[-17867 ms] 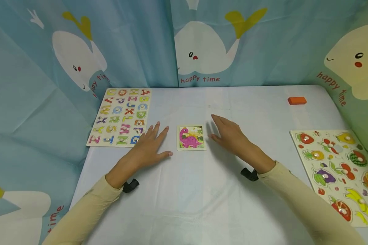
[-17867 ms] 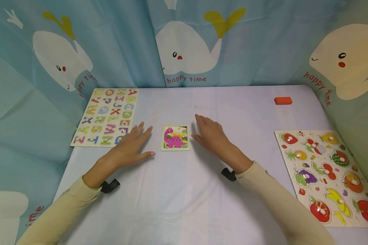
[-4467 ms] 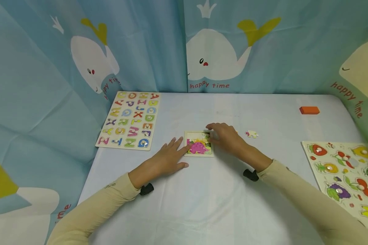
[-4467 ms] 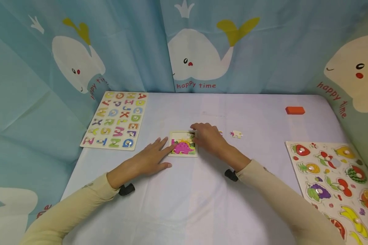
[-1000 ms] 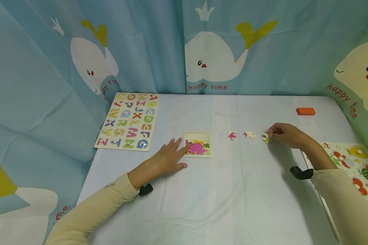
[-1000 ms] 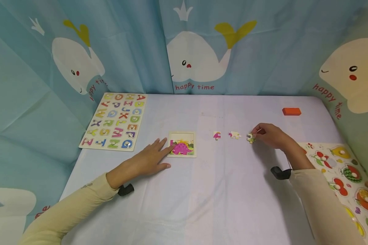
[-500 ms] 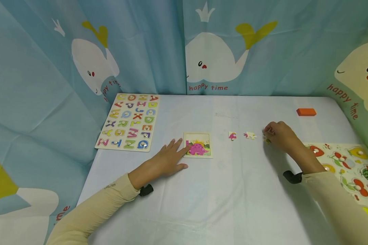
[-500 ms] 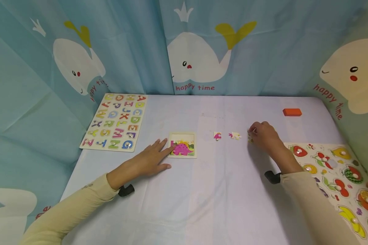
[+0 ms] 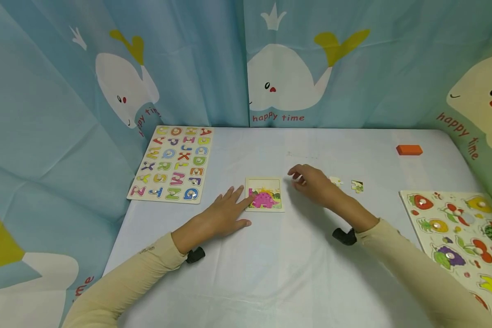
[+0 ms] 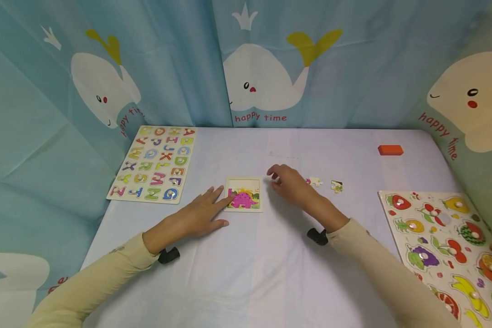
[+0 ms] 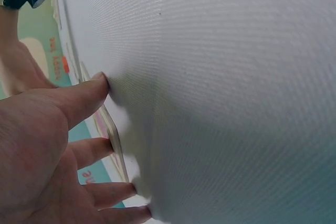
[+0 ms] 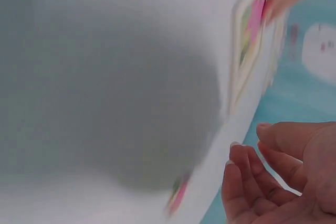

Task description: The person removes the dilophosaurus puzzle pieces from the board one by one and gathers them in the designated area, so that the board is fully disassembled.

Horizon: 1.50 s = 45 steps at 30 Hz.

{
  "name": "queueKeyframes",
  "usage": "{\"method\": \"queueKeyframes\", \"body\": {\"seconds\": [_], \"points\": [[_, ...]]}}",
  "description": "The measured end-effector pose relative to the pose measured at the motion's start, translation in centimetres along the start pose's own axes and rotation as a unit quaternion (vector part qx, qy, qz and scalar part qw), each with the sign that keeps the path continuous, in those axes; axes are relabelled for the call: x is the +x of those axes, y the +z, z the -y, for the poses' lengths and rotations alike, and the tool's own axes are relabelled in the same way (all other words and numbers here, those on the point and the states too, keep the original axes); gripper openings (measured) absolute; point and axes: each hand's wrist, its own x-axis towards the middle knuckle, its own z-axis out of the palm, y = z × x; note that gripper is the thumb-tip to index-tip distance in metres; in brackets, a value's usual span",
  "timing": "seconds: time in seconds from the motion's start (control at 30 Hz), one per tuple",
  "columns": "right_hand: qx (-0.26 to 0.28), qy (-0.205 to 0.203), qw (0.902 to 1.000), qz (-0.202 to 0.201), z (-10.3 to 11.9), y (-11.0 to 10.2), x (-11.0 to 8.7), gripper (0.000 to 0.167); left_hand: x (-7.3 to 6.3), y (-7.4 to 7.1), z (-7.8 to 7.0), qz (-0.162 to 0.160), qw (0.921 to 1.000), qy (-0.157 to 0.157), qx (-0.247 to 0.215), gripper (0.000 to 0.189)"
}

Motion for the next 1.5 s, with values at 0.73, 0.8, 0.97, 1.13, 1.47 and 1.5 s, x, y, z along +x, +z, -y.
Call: {"method": "queueKeyframes", "body": {"seconds": [0.73, 0.8, 0.97, 1.13, 1.47, 1.5], "points": [[-0.066, -0.097, 0.9929, 0.016, 5.8, 6.7, 2.1, 0.036, 0.0, 0.1, 0.3, -0.002, 0.9999, 0.01, 0.013, 0.072], [-0.072, -0.102, 0.9922, 0.01, 6.1, 6.8, 2.0, 0.035, -0.1, 0.2, 0.4, -0.004, 0.9998, 0.013, 0.017, 0.072], [-0.092, -0.1, 0.9906, 0.009, 6.3, 6.8, 1.8, 0.034, -0.2, 0.2, 0.4, 0.002, 0.9996, 0.022, 0.016, 0.07], [-0.123, -0.086, 0.9884, 0.024, 6.6, 6.7, 1.9, 0.042, -0.3, 0.1, 0.5, 0.008, 0.9995, 0.027, 0.012, 0.07], [-0.134, -0.093, 0.9862, 0.029, 6.7, 6.6, 1.9, 0.044, -0.3, -0.1, 0.5, 0.012, 0.9996, 0.026, 0.0, 0.069], [-0.129, -0.093, 0.9867, 0.031, 6.6, 6.6, 1.9, 0.043, -0.3, -0.1, 0.5, 0.012, 0.9996, 0.026, -0.001, 0.069]]}}
